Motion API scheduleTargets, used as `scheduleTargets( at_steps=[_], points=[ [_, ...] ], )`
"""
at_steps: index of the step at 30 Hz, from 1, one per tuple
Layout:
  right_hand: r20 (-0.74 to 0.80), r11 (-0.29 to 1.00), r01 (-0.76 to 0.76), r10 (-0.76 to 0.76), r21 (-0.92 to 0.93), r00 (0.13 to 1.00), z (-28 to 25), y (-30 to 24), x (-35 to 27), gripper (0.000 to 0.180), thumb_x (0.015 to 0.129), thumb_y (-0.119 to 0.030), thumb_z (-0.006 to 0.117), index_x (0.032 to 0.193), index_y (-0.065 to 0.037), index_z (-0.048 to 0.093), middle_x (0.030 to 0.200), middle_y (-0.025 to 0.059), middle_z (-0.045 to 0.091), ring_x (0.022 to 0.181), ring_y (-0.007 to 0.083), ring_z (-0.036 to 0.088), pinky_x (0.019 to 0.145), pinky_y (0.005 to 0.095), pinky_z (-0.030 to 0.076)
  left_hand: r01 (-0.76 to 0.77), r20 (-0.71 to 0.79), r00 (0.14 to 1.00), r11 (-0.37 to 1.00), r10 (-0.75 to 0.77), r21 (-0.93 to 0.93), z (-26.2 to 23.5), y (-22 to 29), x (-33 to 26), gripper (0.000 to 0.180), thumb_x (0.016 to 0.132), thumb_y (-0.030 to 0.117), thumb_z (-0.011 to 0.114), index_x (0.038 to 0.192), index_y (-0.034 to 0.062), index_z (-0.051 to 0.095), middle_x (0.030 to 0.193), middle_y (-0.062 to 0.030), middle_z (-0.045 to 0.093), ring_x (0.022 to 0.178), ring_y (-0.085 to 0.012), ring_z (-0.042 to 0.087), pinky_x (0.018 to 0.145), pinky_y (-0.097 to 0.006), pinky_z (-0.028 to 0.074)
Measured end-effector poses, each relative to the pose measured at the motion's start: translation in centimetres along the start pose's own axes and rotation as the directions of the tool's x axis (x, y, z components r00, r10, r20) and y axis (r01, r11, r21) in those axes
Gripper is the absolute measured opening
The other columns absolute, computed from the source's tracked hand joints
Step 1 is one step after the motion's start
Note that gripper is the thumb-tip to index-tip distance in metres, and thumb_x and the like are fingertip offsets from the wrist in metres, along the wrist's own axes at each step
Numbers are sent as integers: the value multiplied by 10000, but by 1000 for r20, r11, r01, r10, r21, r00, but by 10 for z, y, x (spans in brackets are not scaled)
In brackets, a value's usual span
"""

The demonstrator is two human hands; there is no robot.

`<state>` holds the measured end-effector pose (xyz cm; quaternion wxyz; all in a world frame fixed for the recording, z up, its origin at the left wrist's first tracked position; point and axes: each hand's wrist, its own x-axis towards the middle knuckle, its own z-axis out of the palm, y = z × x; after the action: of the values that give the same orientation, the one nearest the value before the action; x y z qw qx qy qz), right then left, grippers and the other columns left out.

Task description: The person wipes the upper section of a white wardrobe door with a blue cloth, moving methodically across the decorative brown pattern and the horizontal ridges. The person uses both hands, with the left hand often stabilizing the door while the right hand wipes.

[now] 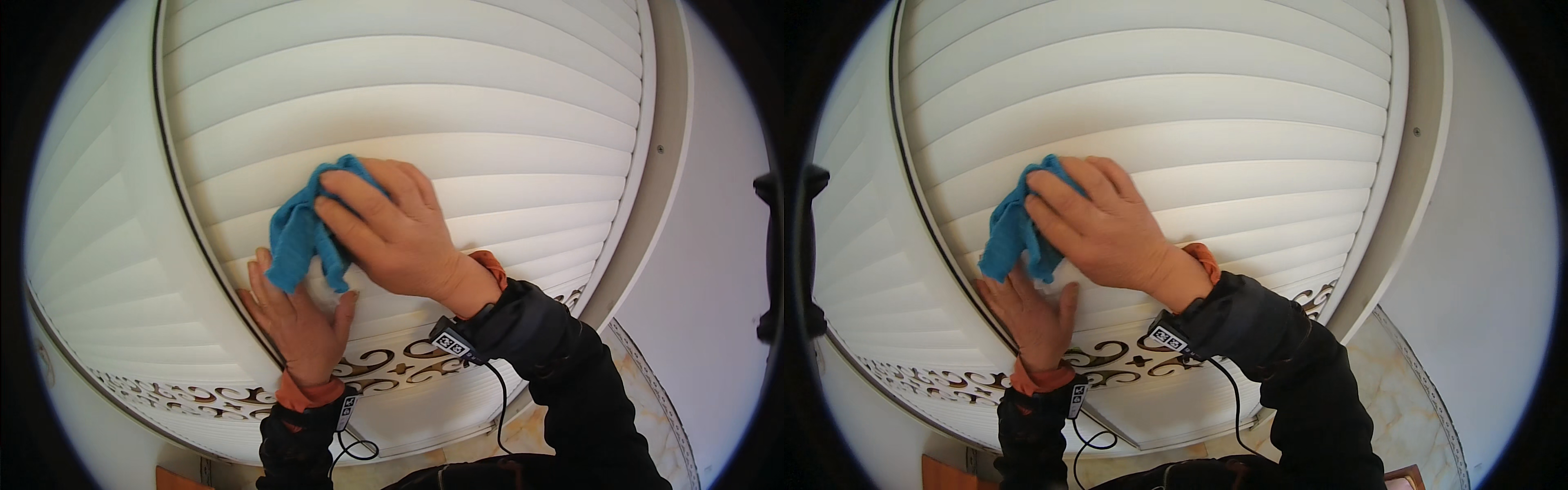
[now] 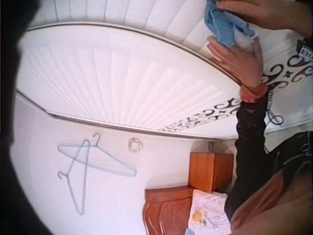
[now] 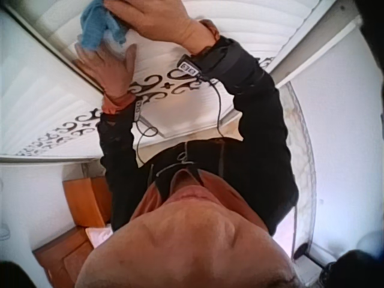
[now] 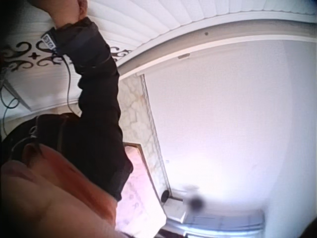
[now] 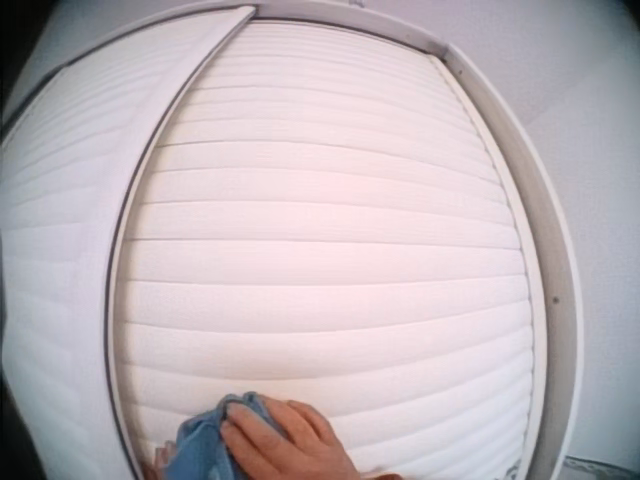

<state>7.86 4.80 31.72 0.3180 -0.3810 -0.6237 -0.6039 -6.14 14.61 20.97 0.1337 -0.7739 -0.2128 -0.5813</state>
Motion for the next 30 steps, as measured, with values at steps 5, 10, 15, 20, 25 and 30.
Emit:
scheduleTargets(
  at_steps=[5, 10, 15, 20, 25, 30],
  points=[
    [-59, 988, -86, 79, -124, 995, -38, 43, -23, 394, 726, -102, 684, 1118, -68, 663, 1274, 107, 578, 1124, 335, 550, 945, 442, 441, -8, 18, 1000, 999, 8, 48, -16, 12, 17, 898, 847, 397, 700, 1501, -44, 271, 1566, -260, 224, 1447, -450, 216, 1136, -617, 171],
    [-105, 931, -250, 230, -266, 968, -87, 92, -56, 479, 704, -60, 699, 1180, -49, 642, 1294, 151, 571, 1160, 384, 524, 990, 470, 408, -41, -9, 999, 997, 41, 68, -15, 17, 40, 864, 887, 416, 656, 1509, -40, 265, 1575, -258, 209, 1454, -445, 208, 1130, -629, 158],
    [-260, 912, -387, 344, -135, 902, -120, 134, -94, 416, 847, -122, 639, 1251, -38, 582, 1374, 197, 498, 1240, 364, 480, 1036, 450, 390, -51, -71, 996, 994, 58, 98, -8, 18, 51, 845, 926, 504, 566, 1507, -40, 280, 1572, -260, 224, 1453, -442, 213, 1121, -649, 128],
    [-230, 858, -379, 315, -347, 921, -136, 146, -103, 320, 990, -144, 508, 1283, -24, 557, 1398, 195, 475, 1297, 358, 424, 1069, 444, 363, -58, -112, 991, 990, 72, 127, -3, 21, 56, 807, 950, 553, 484, 1505, -9, 321, 1565, -262, 262, 1440, -445, 253, 1118, -652, 117],
    [-199, 919, -252, 198, -303, 960, -99, 119, -59, 380, 910, -122, 588, 1275, -20, 560, 1375, 212, 499, 1233, 382, 473, 1046, 466, 375, -64, -142, 986, 990, 82, 126, -2, 27, 65, 769, 948, 550, 482, 1501, 30, 361, 1558, -248, 298, 1432, -429, 290, 1119, -653, 122],
    [-40, 962, -128, 122, -242, 992, -56, 72, 4, 481, 714, -59, 680, 1192, -29, 635, 1313, 175, 554, 1182, 398, 504, 1003, 472, 405, -82, -133, 988, 996, 85, 25, -7, 27, 76, 795, 866, 522, 616, 1477, 56, 413, 1549, -202, 332, 1425, -384, 317, 1121, -652, 149]
  ],
)
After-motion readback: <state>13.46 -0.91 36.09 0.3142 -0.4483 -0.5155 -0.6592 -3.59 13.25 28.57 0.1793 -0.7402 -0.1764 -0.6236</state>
